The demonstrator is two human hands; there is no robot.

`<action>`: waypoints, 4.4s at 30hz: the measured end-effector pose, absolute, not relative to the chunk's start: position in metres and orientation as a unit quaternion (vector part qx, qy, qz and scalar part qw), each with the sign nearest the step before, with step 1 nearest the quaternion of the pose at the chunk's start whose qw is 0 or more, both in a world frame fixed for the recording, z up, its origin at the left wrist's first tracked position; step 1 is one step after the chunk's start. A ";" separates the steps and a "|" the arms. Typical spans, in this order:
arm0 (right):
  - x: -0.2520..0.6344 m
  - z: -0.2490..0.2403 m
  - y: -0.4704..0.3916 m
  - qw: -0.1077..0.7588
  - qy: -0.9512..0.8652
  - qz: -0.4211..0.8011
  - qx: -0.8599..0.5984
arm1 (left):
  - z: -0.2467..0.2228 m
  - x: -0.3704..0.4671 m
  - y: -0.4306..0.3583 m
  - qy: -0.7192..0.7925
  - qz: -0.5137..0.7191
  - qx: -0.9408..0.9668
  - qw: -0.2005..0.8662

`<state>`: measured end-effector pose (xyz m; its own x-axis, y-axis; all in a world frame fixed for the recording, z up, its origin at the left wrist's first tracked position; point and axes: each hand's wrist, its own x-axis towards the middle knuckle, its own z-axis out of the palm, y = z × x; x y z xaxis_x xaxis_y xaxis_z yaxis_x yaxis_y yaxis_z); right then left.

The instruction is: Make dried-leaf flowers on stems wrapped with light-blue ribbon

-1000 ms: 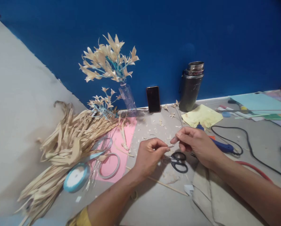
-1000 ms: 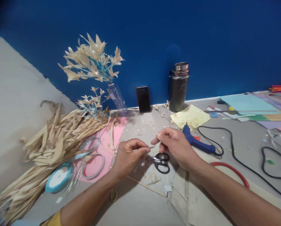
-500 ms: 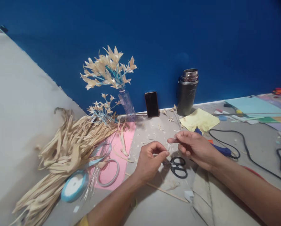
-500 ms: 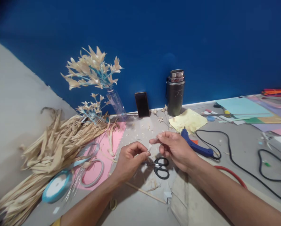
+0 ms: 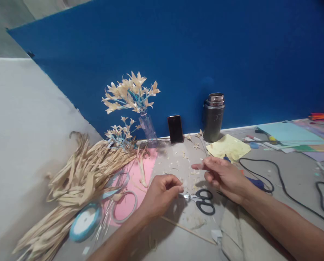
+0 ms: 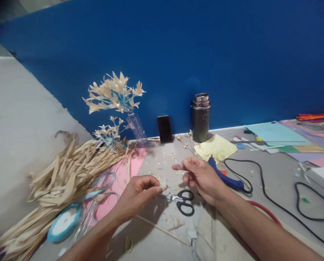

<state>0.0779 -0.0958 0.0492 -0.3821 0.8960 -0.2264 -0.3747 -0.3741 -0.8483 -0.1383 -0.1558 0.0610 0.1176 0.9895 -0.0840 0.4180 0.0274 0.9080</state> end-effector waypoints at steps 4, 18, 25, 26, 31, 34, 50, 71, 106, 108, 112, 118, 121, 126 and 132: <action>0.079 0.053 -0.098 0.417 -0.374 0.753 -0.345 | 0.059 -0.153 -0.160 0.558 0.263 0.685 0.387; 0.076 0.047 -0.104 0.362 -0.439 0.755 -0.326 | 0.068 -0.097 -0.140 0.508 0.436 0.647 0.365; 0.073 0.049 -0.104 0.365 -0.540 0.632 -0.420 | 0.066 -0.098 -0.142 0.576 0.428 0.575 0.393; 0.073 0.049 -0.105 0.373 -0.559 0.598 -0.436 | 0.065 -0.098 -0.142 0.592 0.418 0.560 0.401; 0.072 0.053 -0.113 0.400 -0.627 0.485 -0.460 | 0.057 -0.103 -0.138 0.601 0.395 0.532 0.446; 0.072 0.054 -0.114 0.376 -0.629 0.515 -0.444 | 0.052 -0.107 -0.137 0.569 0.410 0.518 0.490; 0.072 0.054 -0.108 0.375 -0.539 0.625 -0.423 | 0.048 -0.106 -0.140 0.495 0.454 0.447 0.591; 0.147 0.067 -0.041 0.639 -0.394 0.510 -0.420 | 0.041 -0.077 -0.034 0.643 0.203 0.688 0.269; 0.132 0.043 -0.032 0.548 -0.463 0.507 -0.478 | 0.036 -0.108 0.044 0.701 0.200 0.664 0.167; 0.131 0.046 -0.034 0.547 -0.458 0.517 -0.474 | 0.041 -0.108 0.035 0.683 0.269 0.637 0.236; 0.127 0.049 -0.040 0.552 -0.449 0.536 -0.454 | 0.050 -0.097 -0.002 0.595 0.374 0.592 0.396; 0.108 0.051 -0.058 0.561 -0.422 0.605 -0.375 | 0.052 -0.074 -0.058 0.351 0.513 0.360 0.696; 0.100 0.051 -0.064 0.571 -0.416 0.613 -0.354 | 0.053 -0.067 -0.068 0.292 0.529 0.276 0.747; 0.095 0.051 -0.067 0.583 -0.420 0.596 -0.358 | 0.052 -0.058 -0.072 0.285 0.526 0.254 0.760; 0.096 0.050 -0.069 0.566 -0.479 0.561 -0.368 | 0.051 -0.052 -0.076 0.299 0.523 0.233 0.763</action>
<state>0.0962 -0.0691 0.0503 -0.0881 0.9876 0.1302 -0.2822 0.1006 -0.9541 -0.0517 -0.0756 0.0506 0.2737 0.9380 -0.2127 -0.6589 0.3439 0.6690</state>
